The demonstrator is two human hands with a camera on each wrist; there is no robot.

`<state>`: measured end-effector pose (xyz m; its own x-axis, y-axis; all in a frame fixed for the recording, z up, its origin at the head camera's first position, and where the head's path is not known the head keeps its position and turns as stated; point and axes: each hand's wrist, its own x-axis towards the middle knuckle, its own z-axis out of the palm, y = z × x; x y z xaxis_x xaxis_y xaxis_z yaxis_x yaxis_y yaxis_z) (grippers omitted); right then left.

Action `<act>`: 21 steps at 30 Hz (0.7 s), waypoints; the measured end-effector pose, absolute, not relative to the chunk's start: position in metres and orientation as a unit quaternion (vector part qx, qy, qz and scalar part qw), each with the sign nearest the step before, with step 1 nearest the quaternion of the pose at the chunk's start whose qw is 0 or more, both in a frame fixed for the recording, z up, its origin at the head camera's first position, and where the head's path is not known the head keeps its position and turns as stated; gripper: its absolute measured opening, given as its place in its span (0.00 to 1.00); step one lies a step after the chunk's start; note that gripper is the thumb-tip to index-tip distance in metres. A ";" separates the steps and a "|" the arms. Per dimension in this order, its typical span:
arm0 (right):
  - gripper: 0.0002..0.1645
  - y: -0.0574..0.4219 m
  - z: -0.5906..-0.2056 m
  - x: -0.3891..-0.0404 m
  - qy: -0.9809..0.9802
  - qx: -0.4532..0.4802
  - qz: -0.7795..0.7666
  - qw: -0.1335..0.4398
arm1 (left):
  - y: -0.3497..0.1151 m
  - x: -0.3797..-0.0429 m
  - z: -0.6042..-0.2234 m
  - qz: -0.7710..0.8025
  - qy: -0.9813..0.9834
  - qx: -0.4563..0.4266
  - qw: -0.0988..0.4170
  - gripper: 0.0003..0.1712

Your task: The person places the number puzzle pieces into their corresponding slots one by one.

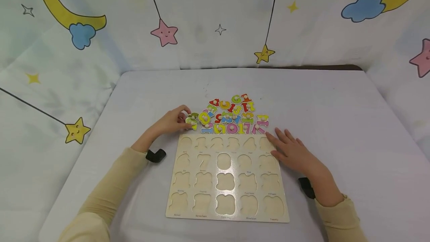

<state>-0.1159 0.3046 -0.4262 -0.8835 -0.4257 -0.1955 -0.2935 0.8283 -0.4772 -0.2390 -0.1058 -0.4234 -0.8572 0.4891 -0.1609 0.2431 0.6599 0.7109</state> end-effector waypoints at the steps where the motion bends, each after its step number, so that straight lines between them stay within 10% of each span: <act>1: 0.38 0.304 -0.427 -0.115 0.945 -0.192 -0.221 0.147 | -0.107 -0.239 -0.423 0.359 0.895 0.201 0.172 0.24; 21: 0.38 0.304 -0.425 -0.116 0.946 -0.197 -0.214 0.140 | -0.117 -0.235 -0.402 0.407 0.881 0.202 0.132 0.20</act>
<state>-0.1158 0.3036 -0.4251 -0.8830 -0.4332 -0.1806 -0.3132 0.8304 -0.4607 -0.2347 -0.1174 -0.4017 -0.8833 0.4639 -0.0676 0.2495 0.5873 0.7699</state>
